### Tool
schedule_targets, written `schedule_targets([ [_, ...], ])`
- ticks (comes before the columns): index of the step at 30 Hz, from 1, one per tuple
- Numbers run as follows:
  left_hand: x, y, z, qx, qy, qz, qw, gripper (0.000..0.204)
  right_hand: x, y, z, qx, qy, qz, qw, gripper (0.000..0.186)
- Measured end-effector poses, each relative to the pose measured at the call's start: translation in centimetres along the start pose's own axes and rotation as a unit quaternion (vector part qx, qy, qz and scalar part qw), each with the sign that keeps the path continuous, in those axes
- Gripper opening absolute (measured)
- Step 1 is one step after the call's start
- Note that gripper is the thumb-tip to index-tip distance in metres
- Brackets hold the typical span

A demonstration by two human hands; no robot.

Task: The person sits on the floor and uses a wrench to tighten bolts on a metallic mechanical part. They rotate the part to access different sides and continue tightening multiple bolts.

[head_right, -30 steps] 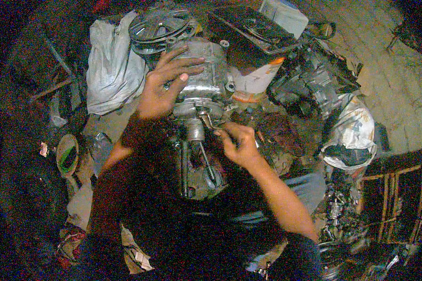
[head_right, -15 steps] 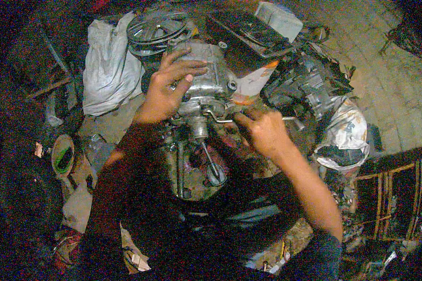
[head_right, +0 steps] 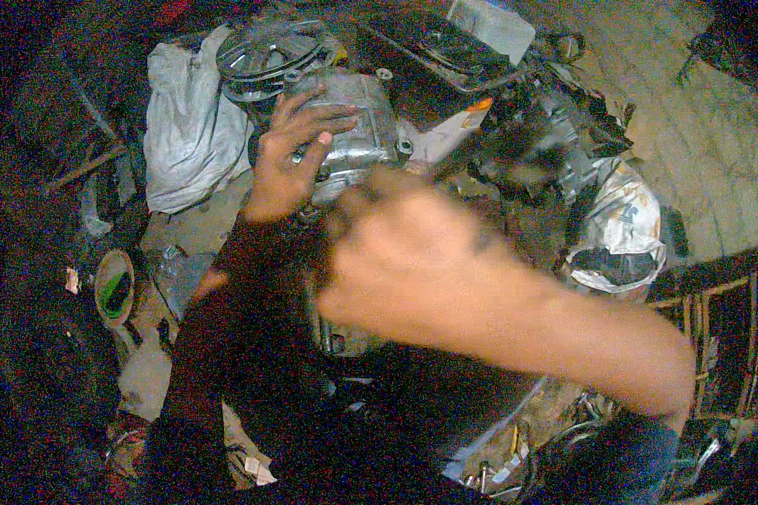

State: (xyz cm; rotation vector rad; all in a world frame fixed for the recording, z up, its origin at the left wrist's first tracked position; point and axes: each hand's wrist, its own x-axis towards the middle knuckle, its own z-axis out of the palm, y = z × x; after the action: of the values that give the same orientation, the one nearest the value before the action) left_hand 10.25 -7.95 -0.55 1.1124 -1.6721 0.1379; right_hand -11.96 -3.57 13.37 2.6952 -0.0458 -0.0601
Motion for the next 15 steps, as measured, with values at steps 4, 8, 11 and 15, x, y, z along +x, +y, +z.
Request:
schedule_targets([
  [4, -0.7, 0.1, -1.0, 0.013, -0.009, -0.024, 1.000, 0.021, -2.9, 1.7, 5.0, 0.241, 0.046, 0.161, 0.956, 0.029],
  [8, 0.4, 1.1, 0.6, -0.014, -0.004, -0.016, 1.000, 0.021, -6.2, -2.5, 14.6, 0.379, 0.252, 0.354, 0.817, 0.026],
  [11, 0.2, 0.8, 0.5, -0.017, -0.007, -0.018, 1.000, 0.021, -4.3, -4.2, 18.0, 0.515, 0.263, 0.400, 0.711, 0.023],
  [15, 0.1, 0.8, 0.1, -0.013, -0.010, -0.023, 1.000, 0.022, -2.2, -5.4, 20.3, 0.515, 0.291, 0.404, 0.698, 0.022],
])
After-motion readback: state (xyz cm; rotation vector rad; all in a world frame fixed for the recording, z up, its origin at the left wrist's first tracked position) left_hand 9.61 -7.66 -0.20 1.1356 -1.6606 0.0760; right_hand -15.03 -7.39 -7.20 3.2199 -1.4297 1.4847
